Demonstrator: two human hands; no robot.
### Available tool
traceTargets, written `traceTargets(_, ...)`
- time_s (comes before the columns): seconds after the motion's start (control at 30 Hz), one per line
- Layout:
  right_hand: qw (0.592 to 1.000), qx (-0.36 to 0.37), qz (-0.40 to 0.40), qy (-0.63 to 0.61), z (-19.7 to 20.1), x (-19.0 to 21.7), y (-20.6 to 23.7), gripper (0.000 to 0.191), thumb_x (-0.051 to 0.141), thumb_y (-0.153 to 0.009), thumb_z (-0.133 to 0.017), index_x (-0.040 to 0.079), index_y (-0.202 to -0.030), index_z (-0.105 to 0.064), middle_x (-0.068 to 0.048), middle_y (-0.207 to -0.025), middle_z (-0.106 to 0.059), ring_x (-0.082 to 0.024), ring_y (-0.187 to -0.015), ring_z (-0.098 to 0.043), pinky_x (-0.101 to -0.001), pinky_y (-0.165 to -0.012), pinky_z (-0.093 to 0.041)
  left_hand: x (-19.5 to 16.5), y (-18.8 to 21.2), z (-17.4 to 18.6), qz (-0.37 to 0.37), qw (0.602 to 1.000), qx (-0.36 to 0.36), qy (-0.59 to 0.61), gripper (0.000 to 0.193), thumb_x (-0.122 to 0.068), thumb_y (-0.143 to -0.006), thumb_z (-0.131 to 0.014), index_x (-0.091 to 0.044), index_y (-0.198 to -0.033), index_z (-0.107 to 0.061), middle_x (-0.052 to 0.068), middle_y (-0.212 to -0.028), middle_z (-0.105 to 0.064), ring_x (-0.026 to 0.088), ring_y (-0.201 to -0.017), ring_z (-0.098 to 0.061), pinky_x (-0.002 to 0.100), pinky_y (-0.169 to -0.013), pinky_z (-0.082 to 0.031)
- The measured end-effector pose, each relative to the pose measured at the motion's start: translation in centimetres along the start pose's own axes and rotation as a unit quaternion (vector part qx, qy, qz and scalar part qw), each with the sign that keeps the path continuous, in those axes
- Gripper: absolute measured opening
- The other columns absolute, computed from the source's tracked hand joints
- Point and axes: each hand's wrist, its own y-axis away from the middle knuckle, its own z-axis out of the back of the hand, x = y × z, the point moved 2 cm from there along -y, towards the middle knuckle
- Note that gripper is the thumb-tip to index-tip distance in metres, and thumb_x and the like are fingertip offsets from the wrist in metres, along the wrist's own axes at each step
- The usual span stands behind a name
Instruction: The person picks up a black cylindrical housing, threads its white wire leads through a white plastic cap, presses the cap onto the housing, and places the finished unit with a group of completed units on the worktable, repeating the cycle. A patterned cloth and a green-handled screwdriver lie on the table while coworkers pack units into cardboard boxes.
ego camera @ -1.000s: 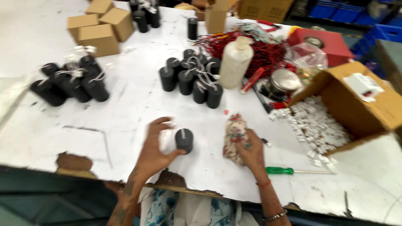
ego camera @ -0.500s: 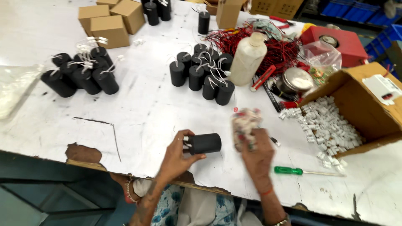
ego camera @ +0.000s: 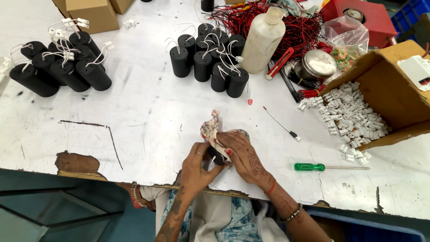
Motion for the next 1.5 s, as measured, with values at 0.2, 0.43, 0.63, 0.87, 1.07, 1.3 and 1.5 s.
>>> traceTargets(0.2, 0.984, -0.068, -0.035, 0.158, -0.9, -0.2, -0.9, 0.036, 0.004, -0.101, -0.044, 0.002, -0.133, -0.060, -0.017, -0.141, -0.058, -0.036, -0.148, -0.042, -0.0512, -0.127, -0.021, 0.1, 0.5, -0.3, -0.019, 0.999, -0.001, -0.037, 0.060, -0.026, -0.071, -0.085, -0.001, -0.122, -0.063, 0.012, -0.109, -0.065, 0.030, -0.090, -0.069, 0.039, -0.072, -0.057)
traceTargets(0.43, 0.981, -0.019, 0.071, 0.182, -4.5, 1.6, 0.1, 0.047, 0.014, -0.097, -0.047, -0.003, -0.141, -0.053, -0.022, -0.143, -0.054, -0.036, -0.141, -0.043, -0.0527, -0.121, -0.024, 1.1, 0.9, -1.1, -0.019, 0.989, -0.014, -0.144, 0.036, -0.018, -0.071, -0.077, -0.003, -0.103, -0.068, 0.011, -0.097, -0.063, 0.031, -0.088, -0.064, 0.042, -0.074, -0.053)
traceTargets(0.63, 0.987, -0.023, -0.047, 0.151, 0.3, -3.9, -0.7, 0.030, 0.009, -0.103, -0.045, 0.006, -0.129, -0.061, -0.010, -0.133, -0.061, -0.031, -0.126, -0.056, -0.0519, -0.117, -0.036, 0.0, 1.0, -0.2, 0.002, 0.995, -0.041, -0.086, 0.060, -0.036, -0.067, -0.089, -0.001, -0.112, -0.069, 0.012, -0.104, -0.065, 0.029, -0.092, -0.066, 0.040, -0.075, -0.055)
traceTargets(0.87, 0.968, -0.062, -0.049, 0.240, 1.1, -3.9, 0.5, 0.036, 0.010, -0.089, -0.061, 0.003, -0.124, -0.062, -0.017, -0.131, -0.052, -0.033, -0.117, -0.051, -0.0478, -0.101, -0.041, -0.9, 0.4, 0.8, -0.028, 0.996, -0.059, -0.054, 0.069, -0.026, -0.073, -0.086, -0.006, -0.133, -0.059, 0.014, -0.119, -0.058, 0.035, -0.106, -0.061, 0.043, -0.086, -0.054)
traceTargets(1.07, 0.953, -0.032, -0.116, 0.279, 2.0, -4.2, 0.4, 0.027, 0.013, -0.090, -0.069, 0.005, -0.116, -0.068, -0.013, -0.105, -0.062, -0.029, -0.100, -0.059, -0.0411, -0.087, -0.049, -0.5, 0.7, 0.4, -0.076, 0.993, -0.046, -0.082, 0.067, -0.022, -0.070, -0.084, -0.009, -0.132, -0.061, 0.016, -0.123, -0.059, 0.036, -0.109, -0.061, 0.044, -0.090, -0.052)
traceTargets(1.3, 0.947, -0.283, -0.147, 0.049, 2.3, -2.4, 0.2, 0.008, 0.004, -0.096, -0.063, 0.000, -0.103, -0.066, -0.010, -0.096, -0.063, -0.021, -0.080, -0.070, -0.0337, -0.069, -0.055, 0.3, 1.2, -0.3, -0.003, 0.996, -0.024, -0.088, 0.058, -0.037, -0.076, -0.087, -0.009, -0.120, -0.064, 0.010, -0.103, -0.063, 0.031, -0.093, -0.062, 0.045, -0.081, -0.051)
traceTargets(1.5, 0.986, -0.121, 0.025, 0.110, -2.1, 1.1, -0.5, 0.019, 0.010, -0.083, -0.075, 0.001, -0.098, -0.071, -0.014, -0.100, -0.060, -0.028, -0.084, -0.064, -0.0359, -0.069, -0.054, 0.5, 1.1, -0.2, 0.000, 0.997, -0.015, -0.074, 0.056, -0.030, -0.073, -0.082, -0.005, -0.120, -0.065, 0.014, -0.103, -0.061, 0.032, -0.094, -0.062, 0.043, -0.076, -0.052)
